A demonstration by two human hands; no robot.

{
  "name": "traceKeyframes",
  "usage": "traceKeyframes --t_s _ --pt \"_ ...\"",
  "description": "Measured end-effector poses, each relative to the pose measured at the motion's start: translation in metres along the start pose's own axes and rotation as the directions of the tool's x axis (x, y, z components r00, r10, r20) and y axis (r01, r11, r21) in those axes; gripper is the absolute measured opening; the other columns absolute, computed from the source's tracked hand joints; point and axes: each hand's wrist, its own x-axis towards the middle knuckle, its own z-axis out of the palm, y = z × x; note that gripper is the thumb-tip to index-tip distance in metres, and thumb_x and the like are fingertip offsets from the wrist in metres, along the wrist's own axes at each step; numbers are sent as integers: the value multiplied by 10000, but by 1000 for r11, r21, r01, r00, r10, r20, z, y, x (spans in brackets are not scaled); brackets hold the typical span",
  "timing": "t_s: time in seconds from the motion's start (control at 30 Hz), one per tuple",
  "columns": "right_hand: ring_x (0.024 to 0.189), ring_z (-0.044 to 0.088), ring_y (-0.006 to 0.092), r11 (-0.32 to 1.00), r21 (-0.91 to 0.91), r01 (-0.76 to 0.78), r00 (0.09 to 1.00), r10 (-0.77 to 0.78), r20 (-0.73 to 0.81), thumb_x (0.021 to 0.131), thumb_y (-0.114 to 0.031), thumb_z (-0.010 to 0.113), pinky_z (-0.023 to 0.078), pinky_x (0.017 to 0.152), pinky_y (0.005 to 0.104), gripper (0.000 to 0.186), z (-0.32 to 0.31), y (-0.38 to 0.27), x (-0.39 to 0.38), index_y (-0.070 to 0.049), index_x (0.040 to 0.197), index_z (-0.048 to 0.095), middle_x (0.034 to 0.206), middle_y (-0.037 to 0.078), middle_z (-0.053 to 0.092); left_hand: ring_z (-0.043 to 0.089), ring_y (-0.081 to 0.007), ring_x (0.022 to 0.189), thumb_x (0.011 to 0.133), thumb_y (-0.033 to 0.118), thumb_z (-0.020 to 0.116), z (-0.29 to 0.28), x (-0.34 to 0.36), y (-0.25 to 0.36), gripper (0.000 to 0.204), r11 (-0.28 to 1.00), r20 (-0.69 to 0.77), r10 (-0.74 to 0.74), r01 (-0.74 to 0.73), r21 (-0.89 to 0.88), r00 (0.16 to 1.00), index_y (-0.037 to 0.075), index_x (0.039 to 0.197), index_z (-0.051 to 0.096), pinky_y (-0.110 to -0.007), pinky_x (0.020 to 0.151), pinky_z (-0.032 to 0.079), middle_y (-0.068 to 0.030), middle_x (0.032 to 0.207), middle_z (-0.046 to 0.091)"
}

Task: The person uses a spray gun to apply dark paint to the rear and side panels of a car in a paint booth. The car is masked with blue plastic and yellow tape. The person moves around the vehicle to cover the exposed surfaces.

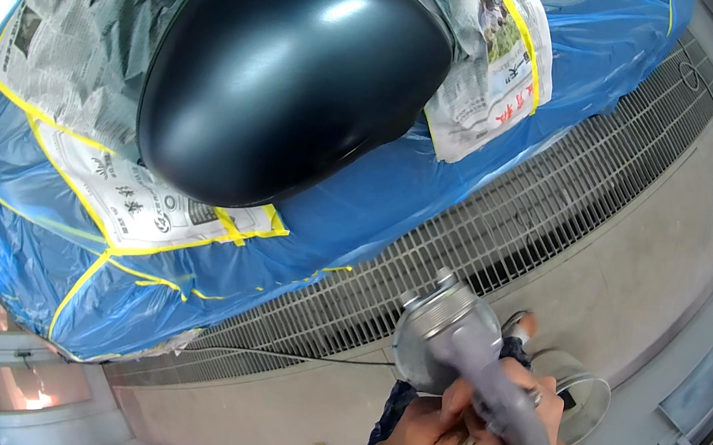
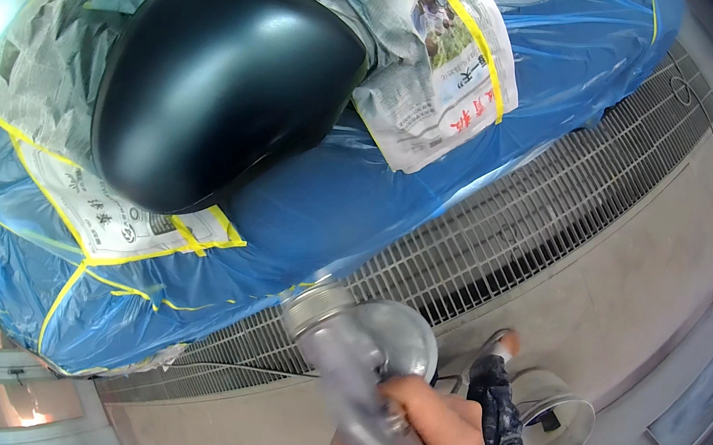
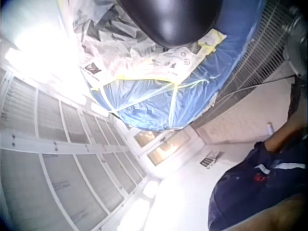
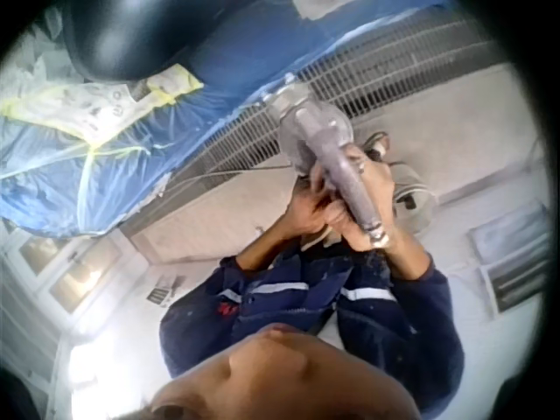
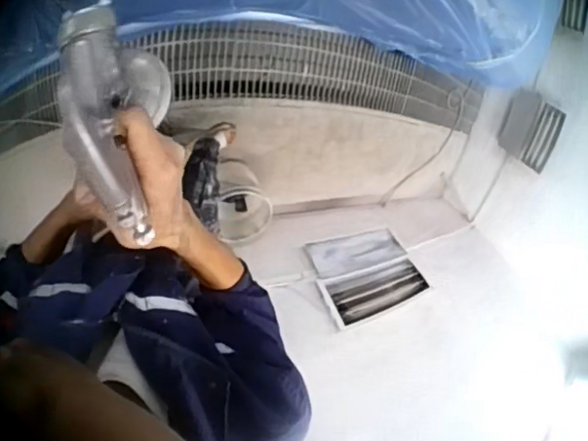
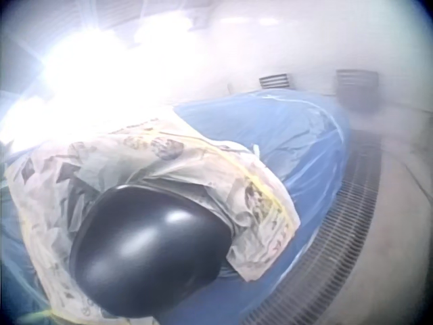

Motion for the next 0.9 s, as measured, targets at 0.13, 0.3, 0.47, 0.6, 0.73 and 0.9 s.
traceKeyframes --t_s 0.13,0.3,0.47,0.6,0.73,0.9 --pt "590 619 147 991 123 47 997 -38 -71 855 -350 673 491 554 244 405 15 0 7 40 924 587 757 96 674 680 -378 781 791 0 683 -10 -3 -11 170 983 29 104 -108 148 994 12 958 653 -413 704 546 -168 872 676" --pt "558 594 159 973 230 -32 986 69 -153 829 -411 735 446 512 229 491 23 1 4 50 932 601 759 101 668 679 -376 798 782 0 686 -28 9 0 187 986 51 101 -107 124 994 11 966 653 -426 717 544 -156 889 675" --pt "589 627 189 991 128 35 994 -21 -110 841 -399 734 471 526 246 464 22 1 15 39 881 587 742 102 665 678 -373 832 788 7 675 -38 -7 -34 193 978 104 106 -122 167 989 10 979 647 -423 717 545 -154 927 676" --pt "641 666 197 985 152 76 974 -41 -221 859 -359 691 513 586 260 411 39 12 21 37 894 586 767 87 680 685 -363 813 793 12 656 -43 1 -30 189 967 66 112 -124 221 992 7 982 648 -408 687 552 -150 914 685" --pt "649 690 214 995 71 65 991 -56 -121 795 -273 716 523 619 263 347 31 12 28 29 919 597 775 92 691 692 -350 749 789 12 657 -54 19 -12 190 969 41 157 -162 187 987 5 979 649 -389 666 555 -141 853 690" --pt "639 691 215 990 -113 82 980 -101 -174 771 -220 728 519 599 266 334 37 9 28 35 951 611 767 103 690 694 -341 761 788 14 662 -62 16 -11 191 977 51 89 -97 191 995 11 979 653 -389 680 557 -133 868 691"
